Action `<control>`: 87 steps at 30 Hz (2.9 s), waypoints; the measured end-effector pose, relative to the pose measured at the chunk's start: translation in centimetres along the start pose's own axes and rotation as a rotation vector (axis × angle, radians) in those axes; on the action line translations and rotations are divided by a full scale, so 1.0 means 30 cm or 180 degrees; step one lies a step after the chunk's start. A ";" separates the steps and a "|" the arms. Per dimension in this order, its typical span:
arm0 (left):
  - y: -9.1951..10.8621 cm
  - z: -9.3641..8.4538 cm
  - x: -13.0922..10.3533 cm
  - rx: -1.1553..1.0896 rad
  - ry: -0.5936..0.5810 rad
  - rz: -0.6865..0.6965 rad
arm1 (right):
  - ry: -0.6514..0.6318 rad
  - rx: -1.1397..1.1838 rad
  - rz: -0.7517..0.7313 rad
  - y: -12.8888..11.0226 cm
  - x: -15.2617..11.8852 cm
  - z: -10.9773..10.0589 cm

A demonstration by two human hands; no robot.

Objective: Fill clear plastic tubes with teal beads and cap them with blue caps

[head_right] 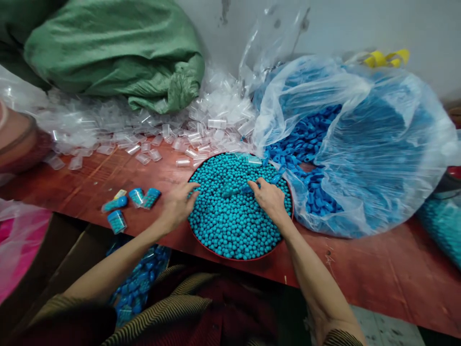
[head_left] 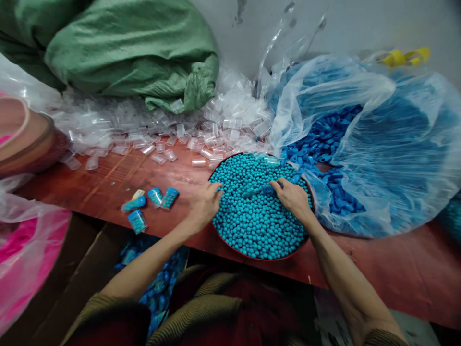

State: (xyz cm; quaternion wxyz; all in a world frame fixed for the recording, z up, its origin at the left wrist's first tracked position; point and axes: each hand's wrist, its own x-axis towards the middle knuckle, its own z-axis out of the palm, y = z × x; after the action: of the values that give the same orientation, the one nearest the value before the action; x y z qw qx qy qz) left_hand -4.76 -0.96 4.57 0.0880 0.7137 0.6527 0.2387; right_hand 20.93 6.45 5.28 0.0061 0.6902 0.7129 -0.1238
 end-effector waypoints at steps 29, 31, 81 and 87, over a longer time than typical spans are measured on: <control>0.149 0.131 0.096 -0.2062 -0.0905 -0.0050 | 0.0560 0.1714 -0.1731 -0.059 -0.069 0.045; 0.141 0.142 0.097 -0.2532 -0.1152 -0.0349 | 0.0465 0.1651 -0.1726 -0.059 -0.082 0.038; 0.187 0.078 0.035 -0.3655 -0.1865 -0.0607 | -0.0024 0.3895 -0.1015 -0.018 -0.136 0.022; 0.230 0.091 0.003 -0.3608 -0.1203 -0.0674 | 0.0465 0.2748 -0.1440 -0.096 -0.198 0.059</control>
State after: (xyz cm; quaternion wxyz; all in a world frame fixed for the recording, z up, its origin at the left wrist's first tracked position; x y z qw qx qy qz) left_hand 2.61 -1.27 5.23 0.5920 0.5169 0.4644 0.4082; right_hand 18.09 0.25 5.11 -0.3575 0.4644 0.7272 -0.3574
